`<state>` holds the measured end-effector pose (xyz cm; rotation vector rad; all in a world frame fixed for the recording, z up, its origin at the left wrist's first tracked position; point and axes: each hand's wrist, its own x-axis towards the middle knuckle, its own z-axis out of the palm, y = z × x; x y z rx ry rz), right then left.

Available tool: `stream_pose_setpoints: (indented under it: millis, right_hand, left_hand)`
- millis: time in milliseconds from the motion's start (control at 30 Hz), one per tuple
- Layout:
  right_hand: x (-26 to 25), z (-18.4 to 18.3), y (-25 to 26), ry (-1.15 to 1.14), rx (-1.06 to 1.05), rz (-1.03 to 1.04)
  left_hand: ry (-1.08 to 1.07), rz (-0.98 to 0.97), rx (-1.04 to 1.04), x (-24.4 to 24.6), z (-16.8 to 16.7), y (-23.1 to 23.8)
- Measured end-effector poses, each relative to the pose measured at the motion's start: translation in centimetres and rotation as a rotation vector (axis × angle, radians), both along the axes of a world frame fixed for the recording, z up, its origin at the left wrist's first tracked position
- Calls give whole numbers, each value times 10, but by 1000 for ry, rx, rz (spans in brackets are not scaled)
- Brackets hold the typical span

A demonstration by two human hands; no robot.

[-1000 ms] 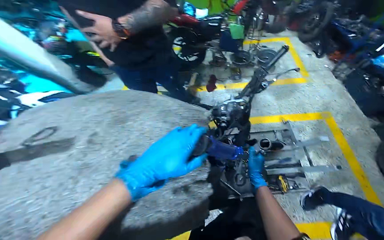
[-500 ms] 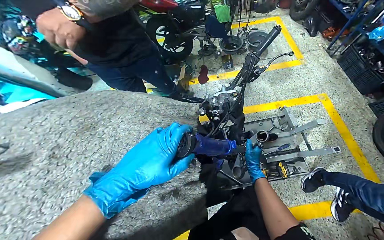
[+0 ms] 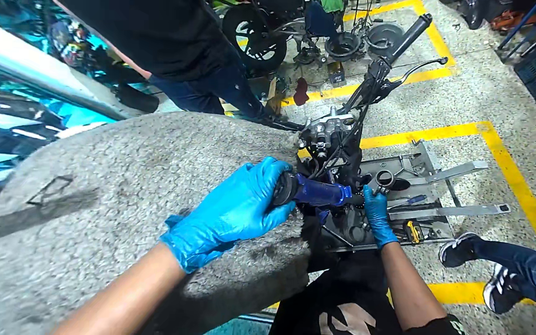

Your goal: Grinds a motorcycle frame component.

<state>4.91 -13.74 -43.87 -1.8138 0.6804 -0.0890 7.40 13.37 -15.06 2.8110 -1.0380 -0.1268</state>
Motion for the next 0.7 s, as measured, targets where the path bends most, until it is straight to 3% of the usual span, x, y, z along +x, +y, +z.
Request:
stream_pose_setpoints:
  millis: [167,233,367,467,567,700]
  right_hand:
    - [-6,0,24,-60,-105,-261]
    - [-8,0,24,-48,-58,-237]
    - [-1,2,2,47,-32,-2]
    - [-1,-2,13,-40,-99,-173]
    - [-5,-6,27,-89,-12,-325]
    - [-11,-3,19,-21,38,-216]
  left_hand:
    - [36,5,-1,0,4,0]
    - [48,-9,-12,1,4,-1]
    - [129,-16,-10,5,8,-1]
    - [105,-17,-18,4,9,-1]
    - [106,16,-236,1,15,7]
    - [320,216,-528,3,23,13]
